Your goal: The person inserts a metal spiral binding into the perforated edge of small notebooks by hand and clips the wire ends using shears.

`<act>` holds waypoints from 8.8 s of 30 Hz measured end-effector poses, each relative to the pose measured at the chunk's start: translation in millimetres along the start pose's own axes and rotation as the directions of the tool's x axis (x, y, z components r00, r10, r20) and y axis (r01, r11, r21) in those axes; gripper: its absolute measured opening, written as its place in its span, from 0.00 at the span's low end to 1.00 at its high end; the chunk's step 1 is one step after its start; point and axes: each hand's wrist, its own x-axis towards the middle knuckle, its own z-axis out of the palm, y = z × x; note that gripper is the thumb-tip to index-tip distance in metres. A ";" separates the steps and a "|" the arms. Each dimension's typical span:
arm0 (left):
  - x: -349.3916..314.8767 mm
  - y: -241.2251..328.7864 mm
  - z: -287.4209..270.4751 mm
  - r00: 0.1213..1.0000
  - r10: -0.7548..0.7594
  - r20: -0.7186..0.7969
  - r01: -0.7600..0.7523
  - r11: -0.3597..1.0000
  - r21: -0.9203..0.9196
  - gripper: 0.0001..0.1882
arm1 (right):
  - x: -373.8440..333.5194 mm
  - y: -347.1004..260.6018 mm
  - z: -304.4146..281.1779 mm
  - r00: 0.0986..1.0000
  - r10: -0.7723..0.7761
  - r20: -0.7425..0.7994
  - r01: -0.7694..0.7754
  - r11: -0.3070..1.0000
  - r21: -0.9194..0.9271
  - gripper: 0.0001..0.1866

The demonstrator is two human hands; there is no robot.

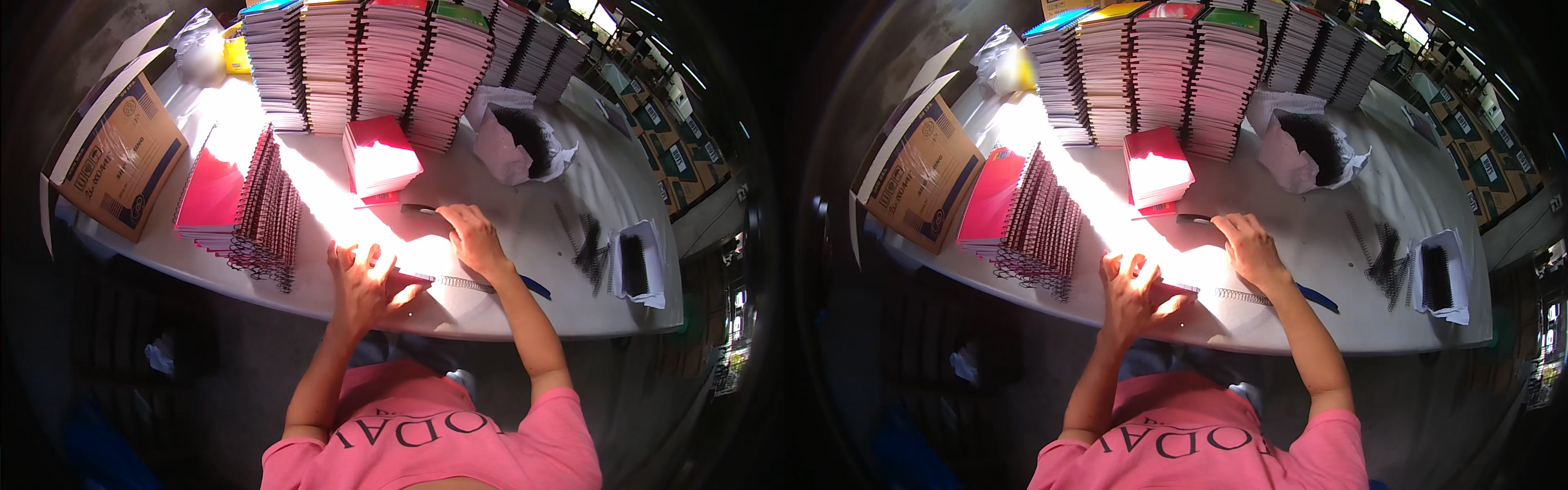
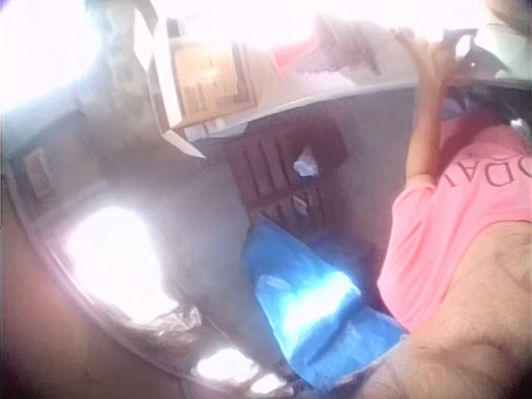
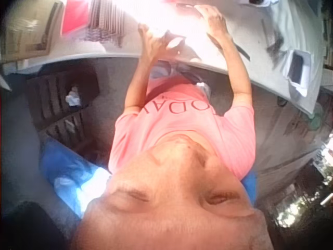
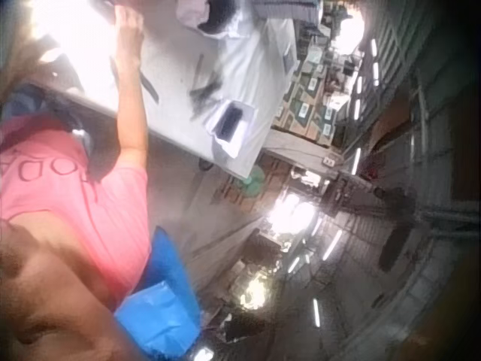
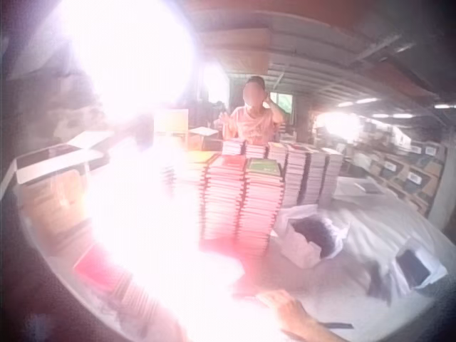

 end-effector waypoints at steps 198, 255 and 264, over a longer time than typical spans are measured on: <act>5.3 3.0 16.5 0.985 0.050 -0.165 -0.054 0.998 -0.022 0.27 | -43.1 -65.4 -27.3 0.998 -0.063 -0.002 0.054 0.834 0.549 0.15; 3.6 -40.5 9.4 0.988 -0.117 -0.102 0.059 0.891 -0.449 0.32 | 15.3 -37.4 6.1 0.985 -0.015 0.169 -0.130 0.573 0.809 0.13; 8.1 -48.3 20.9 0.967 -0.210 -0.143 0.106 0.846 -0.523 0.57 | 29.5 -76.0 -13.1 0.933 -0.353 0.067 0.135 0.517 0.846 0.09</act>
